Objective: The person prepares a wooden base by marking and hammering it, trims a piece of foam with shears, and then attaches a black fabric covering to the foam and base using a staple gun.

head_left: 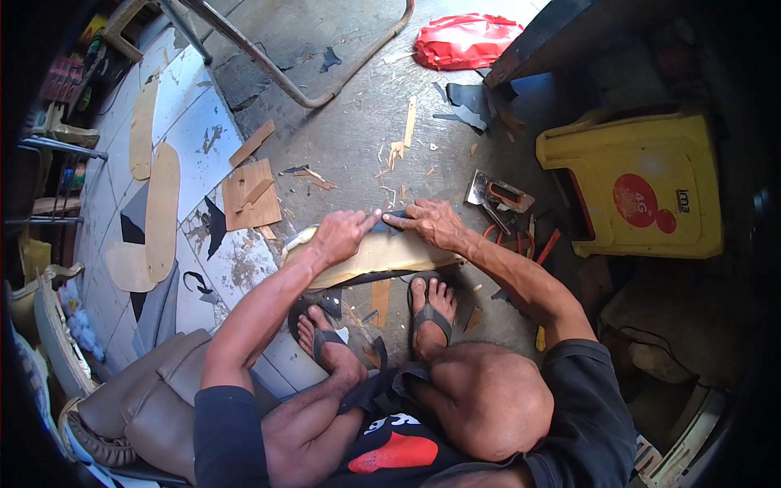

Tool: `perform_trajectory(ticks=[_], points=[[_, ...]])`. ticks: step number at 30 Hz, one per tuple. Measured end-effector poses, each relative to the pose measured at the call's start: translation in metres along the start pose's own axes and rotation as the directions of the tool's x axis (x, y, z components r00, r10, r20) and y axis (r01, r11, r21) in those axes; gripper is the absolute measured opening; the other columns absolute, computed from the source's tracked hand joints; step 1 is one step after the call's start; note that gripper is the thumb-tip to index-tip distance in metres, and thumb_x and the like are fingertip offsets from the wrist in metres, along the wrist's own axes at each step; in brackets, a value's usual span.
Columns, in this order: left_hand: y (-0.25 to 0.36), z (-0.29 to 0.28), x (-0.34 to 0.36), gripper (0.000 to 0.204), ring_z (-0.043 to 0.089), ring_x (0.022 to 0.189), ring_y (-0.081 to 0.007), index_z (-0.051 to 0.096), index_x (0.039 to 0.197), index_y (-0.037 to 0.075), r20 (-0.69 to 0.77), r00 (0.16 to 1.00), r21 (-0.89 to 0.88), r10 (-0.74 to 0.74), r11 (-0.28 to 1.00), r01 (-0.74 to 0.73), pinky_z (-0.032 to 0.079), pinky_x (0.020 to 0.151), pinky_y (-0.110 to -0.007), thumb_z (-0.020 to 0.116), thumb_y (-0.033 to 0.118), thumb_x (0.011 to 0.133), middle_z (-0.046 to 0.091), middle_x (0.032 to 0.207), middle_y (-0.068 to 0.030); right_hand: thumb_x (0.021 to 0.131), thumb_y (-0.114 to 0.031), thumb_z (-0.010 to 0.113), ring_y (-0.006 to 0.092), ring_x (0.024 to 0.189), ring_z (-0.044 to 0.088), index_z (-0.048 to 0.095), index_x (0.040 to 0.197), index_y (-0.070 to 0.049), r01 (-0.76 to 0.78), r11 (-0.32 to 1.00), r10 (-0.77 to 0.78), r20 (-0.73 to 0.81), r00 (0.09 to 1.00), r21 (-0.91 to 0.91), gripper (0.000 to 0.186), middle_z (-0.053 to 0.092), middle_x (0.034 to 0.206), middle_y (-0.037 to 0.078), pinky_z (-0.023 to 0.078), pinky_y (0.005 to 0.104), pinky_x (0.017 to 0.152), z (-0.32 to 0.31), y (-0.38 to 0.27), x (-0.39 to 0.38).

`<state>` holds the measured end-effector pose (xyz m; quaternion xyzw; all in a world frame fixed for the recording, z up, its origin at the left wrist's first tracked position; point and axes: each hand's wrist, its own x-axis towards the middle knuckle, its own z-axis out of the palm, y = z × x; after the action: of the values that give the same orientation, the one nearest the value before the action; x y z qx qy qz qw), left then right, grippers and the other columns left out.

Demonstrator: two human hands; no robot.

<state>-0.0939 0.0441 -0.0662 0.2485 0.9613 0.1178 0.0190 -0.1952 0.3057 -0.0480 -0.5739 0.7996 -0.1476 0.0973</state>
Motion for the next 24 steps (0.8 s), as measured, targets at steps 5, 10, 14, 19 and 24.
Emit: perform_trajectory(ticks=[5,10,14,19,24], points=[[-0.027,-0.034,0.05,0.047,0.066,0.088,-0.0272,0.067,0.131,0.009,0.37,0.892,-0.514,-0.259,0.743,0.428,0.053,0.084,-0.04,0.058,0.044,0.1,0.069,0.097,-0.0126,0.092,-0.017,0.055,0.0205,0.088,0.061,0.055,0.146,-0.035,0.03,0.999,-0.028,0.044,0.999,-0.039,0.057,0.059,0.092,0.001,0.055,0.0372,0.066,-0.007,-0.003,-0.004],[-0.034,-0.006,0.064,0.055,0.061,0.118,-0.0246,0.063,0.138,0.009,0.743,0.668,-0.592,0.048,0.513,0.621,0.045,0.103,-0.038,0.049,0.051,0.105,0.066,0.135,-0.0132,0.09,-0.017,0.057,0.0195,0.086,0.061,0.056,0.145,-0.035,0.036,0.998,-0.035,0.024,0.999,-0.053,0.058,0.058,0.09,-0.001,0.055,0.0368,0.065,-0.004,-0.002,0.0],[-0.03,-0.015,0.059,0.054,0.059,0.119,-0.0213,0.056,0.145,0.009,0.779,0.61,-0.577,0.148,0.552,0.603,0.043,0.106,-0.038,0.05,0.045,0.106,0.066,0.134,-0.0112,0.089,-0.016,0.057,0.0196,0.089,0.06,0.057,0.145,-0.031,0.05,0.996,-0.048,0.031,0.998,-0.07,0.058,0.058,0.091,-0.001,0.053,0.0369,0.073,-0.007,-0.008,-0.005],[-0.029,-0.015,0.047,0.046,0.062,0.111,-0.0219,0.056,0.142,0.006,0.768,0.632,-0.57,0.11,0.568,0.594,0.048,0.099,-0.039,0.055,0.033,0.105,0.069,0.126,-0.0119,0.089,-0.016,0.058,0.02,0.09,0.059,0.056,0.146,-0.03,0.088,0.995,-0.088,-0.006,0.996,-0.041,0.059,0.058,0.094,0.0,0.051,0.037,0.079,-0.001,-0.009,0.001],[-0.022,-0.014,0.046,0.042,0.064,0.106,-0.0224,0.06,0.137,0.003,0.756,0.652,-0.567,0.056,0.554,0.61,0.05,0.094,-0.04,0.058,0.028,0.103,0.072,0.117,-0.0134,0.091,-0.016,0.057,0.0198,0.089,0.059,0.057,0.146,-0.03,0.072,0.996,-0.072,0.011,0.997,-0.056,0.057,0.057,0.092,0.001,0.05,0.0362,0.078,0.003,-0.009,0.001]])
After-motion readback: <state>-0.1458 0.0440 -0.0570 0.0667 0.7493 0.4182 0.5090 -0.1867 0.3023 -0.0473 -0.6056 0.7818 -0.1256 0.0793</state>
